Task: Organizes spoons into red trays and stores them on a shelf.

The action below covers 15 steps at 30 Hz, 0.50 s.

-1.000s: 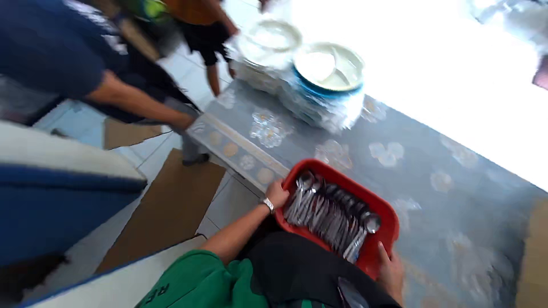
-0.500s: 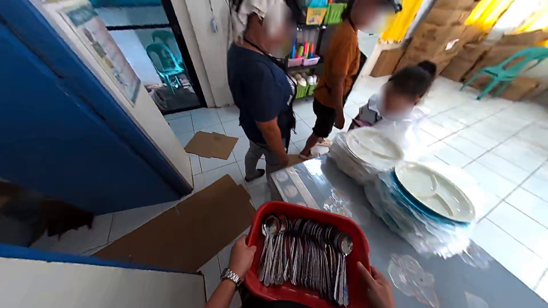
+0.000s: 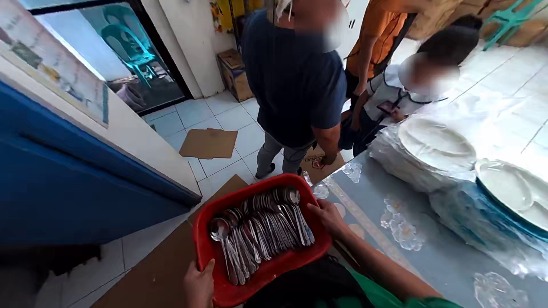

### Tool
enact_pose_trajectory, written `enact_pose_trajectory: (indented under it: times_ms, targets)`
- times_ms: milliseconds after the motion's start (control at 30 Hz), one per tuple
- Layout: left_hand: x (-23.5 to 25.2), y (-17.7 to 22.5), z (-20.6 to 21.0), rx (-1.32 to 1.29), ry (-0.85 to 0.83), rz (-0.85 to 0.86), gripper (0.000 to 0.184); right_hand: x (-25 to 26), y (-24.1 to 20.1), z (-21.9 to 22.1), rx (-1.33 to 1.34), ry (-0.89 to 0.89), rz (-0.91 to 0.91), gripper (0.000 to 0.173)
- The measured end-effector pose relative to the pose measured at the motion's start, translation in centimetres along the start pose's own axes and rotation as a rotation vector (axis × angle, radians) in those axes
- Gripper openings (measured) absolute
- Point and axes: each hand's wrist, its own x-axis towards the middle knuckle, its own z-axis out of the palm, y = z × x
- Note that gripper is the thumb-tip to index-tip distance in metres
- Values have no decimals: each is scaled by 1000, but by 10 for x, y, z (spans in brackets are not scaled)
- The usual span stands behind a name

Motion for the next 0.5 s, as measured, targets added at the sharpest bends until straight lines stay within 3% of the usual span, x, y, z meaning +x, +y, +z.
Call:
enact_pose_trajectory:
  times_ms: [133,267,500]
  targets:
    - [62,24,9,8,83,-80,33,97,-40,32,-54,-109,10,27]
    - [118,70,14,0,224,-145,35,192,-106,65,-126,-239,-40,31]
    - [198,127,23,-41,343,-243,38,315,-207,110,-217,-372,-84,35]
